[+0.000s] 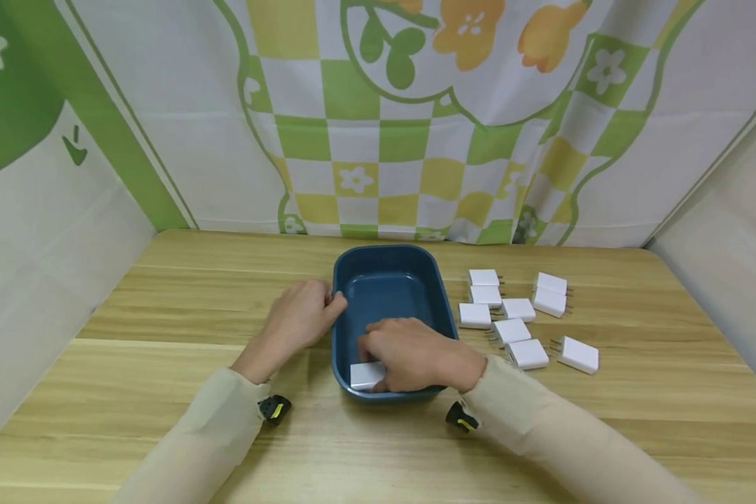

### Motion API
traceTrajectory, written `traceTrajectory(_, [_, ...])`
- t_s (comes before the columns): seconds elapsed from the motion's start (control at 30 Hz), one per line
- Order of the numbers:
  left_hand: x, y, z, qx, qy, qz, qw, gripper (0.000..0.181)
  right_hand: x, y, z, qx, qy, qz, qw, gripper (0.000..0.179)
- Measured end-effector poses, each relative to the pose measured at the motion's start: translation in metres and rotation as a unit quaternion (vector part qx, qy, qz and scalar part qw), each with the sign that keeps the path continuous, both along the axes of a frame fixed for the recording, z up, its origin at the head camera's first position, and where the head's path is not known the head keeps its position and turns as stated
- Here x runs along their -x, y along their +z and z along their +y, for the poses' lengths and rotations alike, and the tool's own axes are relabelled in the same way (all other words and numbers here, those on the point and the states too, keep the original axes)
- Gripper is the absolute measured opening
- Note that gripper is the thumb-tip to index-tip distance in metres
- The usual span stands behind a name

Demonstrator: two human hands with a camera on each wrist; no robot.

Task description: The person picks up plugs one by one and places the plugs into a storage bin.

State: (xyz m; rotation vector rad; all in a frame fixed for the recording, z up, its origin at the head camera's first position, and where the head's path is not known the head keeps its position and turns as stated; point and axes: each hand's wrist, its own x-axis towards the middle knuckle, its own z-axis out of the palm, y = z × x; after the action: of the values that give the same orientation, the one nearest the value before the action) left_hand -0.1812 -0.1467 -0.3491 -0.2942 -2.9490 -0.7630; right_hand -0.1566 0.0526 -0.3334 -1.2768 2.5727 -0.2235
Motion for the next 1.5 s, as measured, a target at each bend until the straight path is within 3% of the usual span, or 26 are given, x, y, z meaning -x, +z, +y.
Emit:
traceTrajectory(0.47, [0.001,-0.001,0.0,0.006,-0.003,0.0,1.0,0.045,0.002,-0.002,0.003,0.008,0.003,0.006,0.9999,0.029])
traceTrajectory(0.77, [0.001,-0.001,0.0,0.005,-0.004,-0.006,1.0,0.045,0.0,0.009,0.013,0.028,-0.011,0.014,0.9994,0.043])
traceTrajectory(1.2, [0.0,0.0,0.002,0.001,-0.002,-0.01,1.0,0.046,-0.009,0.031,0.05,0.121,-0.049,0.025,0.9911,0.041])
traceTrajectory(1.5, [0.001,-0.001,0.002,-0.003,0.0,-0.007,1.0,0.046,-0.003,0.037,0.08,0.145,-0.09,0.062,0.9834,0.039])
